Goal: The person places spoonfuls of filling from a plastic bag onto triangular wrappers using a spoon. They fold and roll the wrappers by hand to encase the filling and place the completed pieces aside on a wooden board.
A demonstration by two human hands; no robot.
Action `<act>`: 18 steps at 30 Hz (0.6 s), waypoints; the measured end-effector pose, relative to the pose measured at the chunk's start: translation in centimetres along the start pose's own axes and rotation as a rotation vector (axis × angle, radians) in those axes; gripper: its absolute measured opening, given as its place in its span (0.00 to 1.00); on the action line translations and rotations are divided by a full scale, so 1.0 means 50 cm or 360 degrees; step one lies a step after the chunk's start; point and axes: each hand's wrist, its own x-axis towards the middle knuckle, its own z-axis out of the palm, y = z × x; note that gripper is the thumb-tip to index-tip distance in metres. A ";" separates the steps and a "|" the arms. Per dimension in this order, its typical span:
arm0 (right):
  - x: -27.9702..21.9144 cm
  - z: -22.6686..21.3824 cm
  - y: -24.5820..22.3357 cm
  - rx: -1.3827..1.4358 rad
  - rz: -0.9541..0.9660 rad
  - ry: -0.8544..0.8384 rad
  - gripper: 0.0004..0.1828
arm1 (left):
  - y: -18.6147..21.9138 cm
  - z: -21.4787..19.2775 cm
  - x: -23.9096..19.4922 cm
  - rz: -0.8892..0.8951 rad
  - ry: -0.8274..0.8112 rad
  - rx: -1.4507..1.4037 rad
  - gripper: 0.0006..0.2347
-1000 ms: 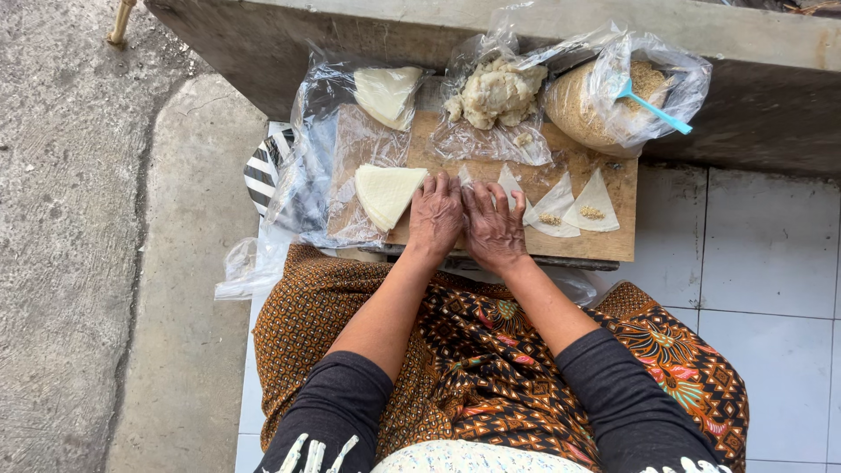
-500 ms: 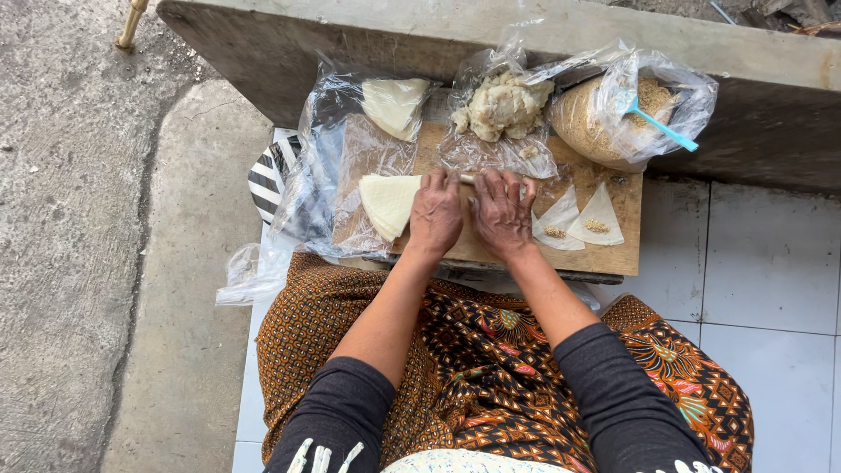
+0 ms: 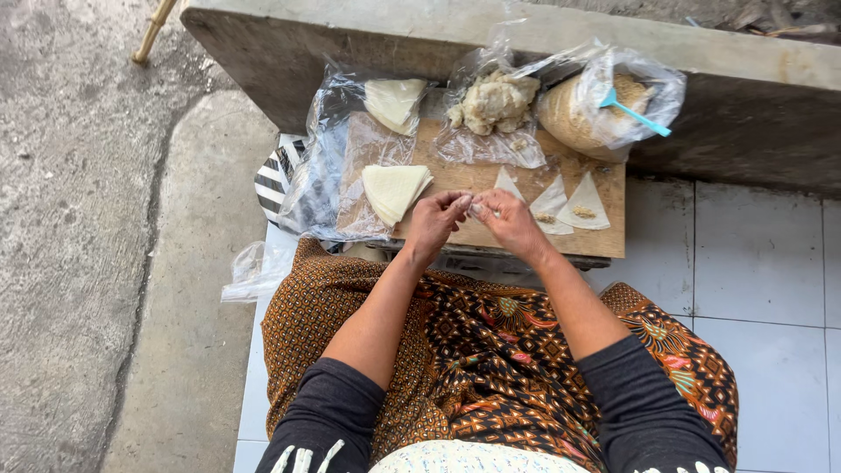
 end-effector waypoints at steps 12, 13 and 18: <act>-0.226 0.016 -0.053 -0.0460 -0.0534 0.0405 0.11 | -0.044 0.038 -0.164 -0.0252 -0.0040 -0.0379 0.10; -0.237 0.023 -0.044 -0.0498 -0.0600 0.0453 0.10 | -0.044 0.045 -0.174 -0.0260 -0.0033 -0.0418 0.11; -0.265 0.044 0.012 -0.0909 -0.0853 0.0490 0.07 | -0.056 0.074 -0.219 -0.0347 0.0016 -0.0544 0.16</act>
